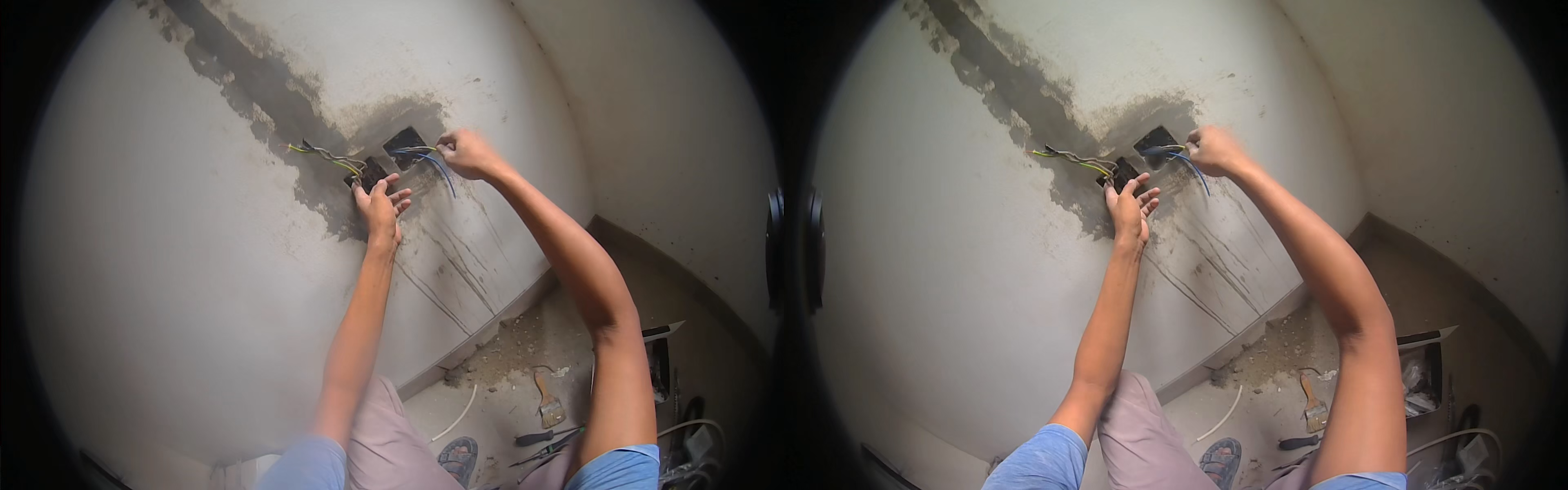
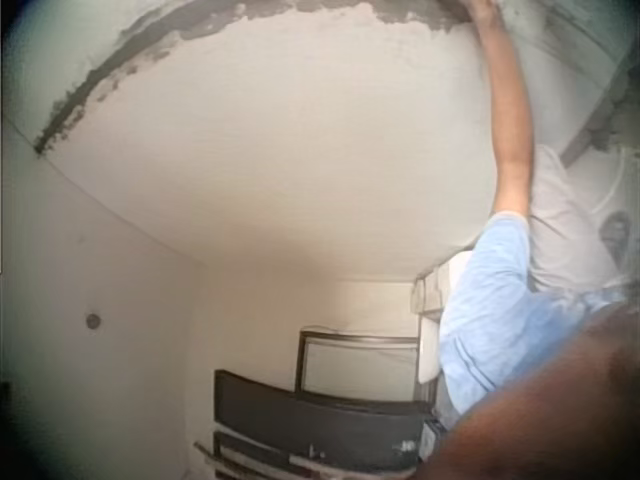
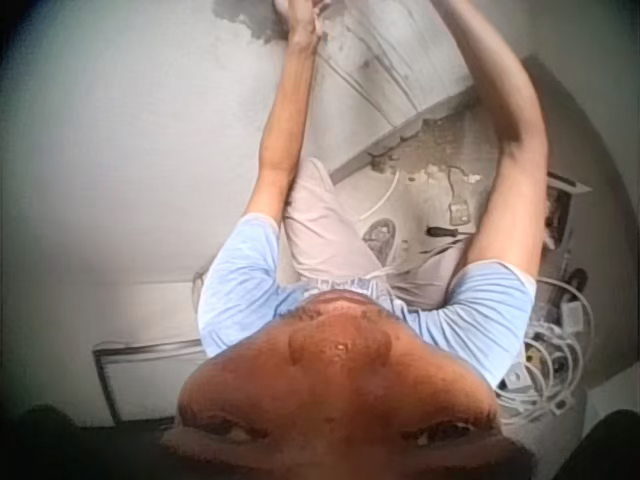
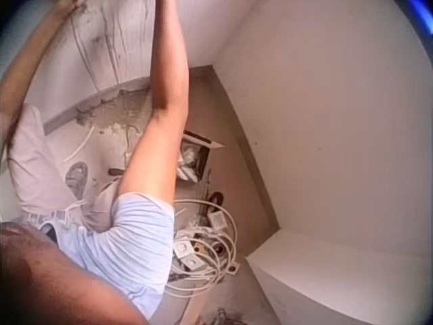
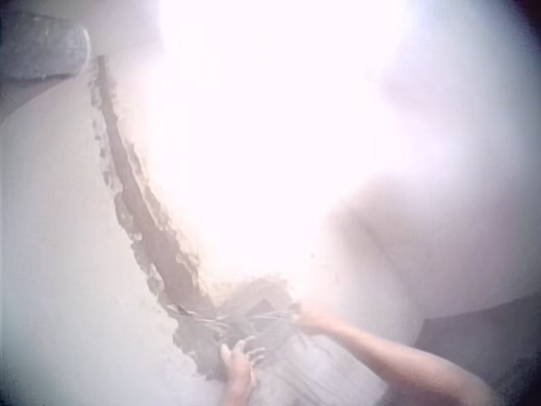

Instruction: The person strips insulation from wires with a stripper, inserts the wires into the back of an electrical outlet component, and prepares to mount the outlet into a wall-mounted electrical box.

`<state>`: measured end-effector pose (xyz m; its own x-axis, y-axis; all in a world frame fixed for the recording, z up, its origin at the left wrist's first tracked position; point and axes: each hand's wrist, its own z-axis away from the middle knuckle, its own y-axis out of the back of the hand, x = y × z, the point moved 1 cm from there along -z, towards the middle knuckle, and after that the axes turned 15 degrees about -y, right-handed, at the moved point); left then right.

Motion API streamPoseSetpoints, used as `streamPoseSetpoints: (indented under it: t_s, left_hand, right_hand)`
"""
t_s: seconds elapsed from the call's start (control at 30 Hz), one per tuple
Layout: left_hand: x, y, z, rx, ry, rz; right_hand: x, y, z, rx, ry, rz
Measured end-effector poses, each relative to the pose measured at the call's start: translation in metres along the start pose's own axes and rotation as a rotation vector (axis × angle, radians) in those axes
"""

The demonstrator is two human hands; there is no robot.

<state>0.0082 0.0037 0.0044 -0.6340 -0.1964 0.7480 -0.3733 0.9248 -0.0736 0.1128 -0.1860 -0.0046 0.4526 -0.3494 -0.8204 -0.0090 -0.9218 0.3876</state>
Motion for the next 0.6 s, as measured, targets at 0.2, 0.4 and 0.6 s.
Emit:
streamPoseSetpoints:
  t_s: [0.2,0.4,0.6]
  left_hand:
    - [0.0,0.008,0.0,-0.055,-0.001,-0.027]
    - [0.001,0.011,0.001,-0.066,-0.012,-0.043]
    - [0.0,0.004,0.004,-0.103,-0.079,-0.174]
  right_hand:
    - [0.008,-0.055,0.033,0.262,0.003,-0.238]
    - [0.01,-0.049,0.026,0.27,-0.042,-0.278]
    - [0.007,-0.006,-0.008,0.29,0.25,-0.005]
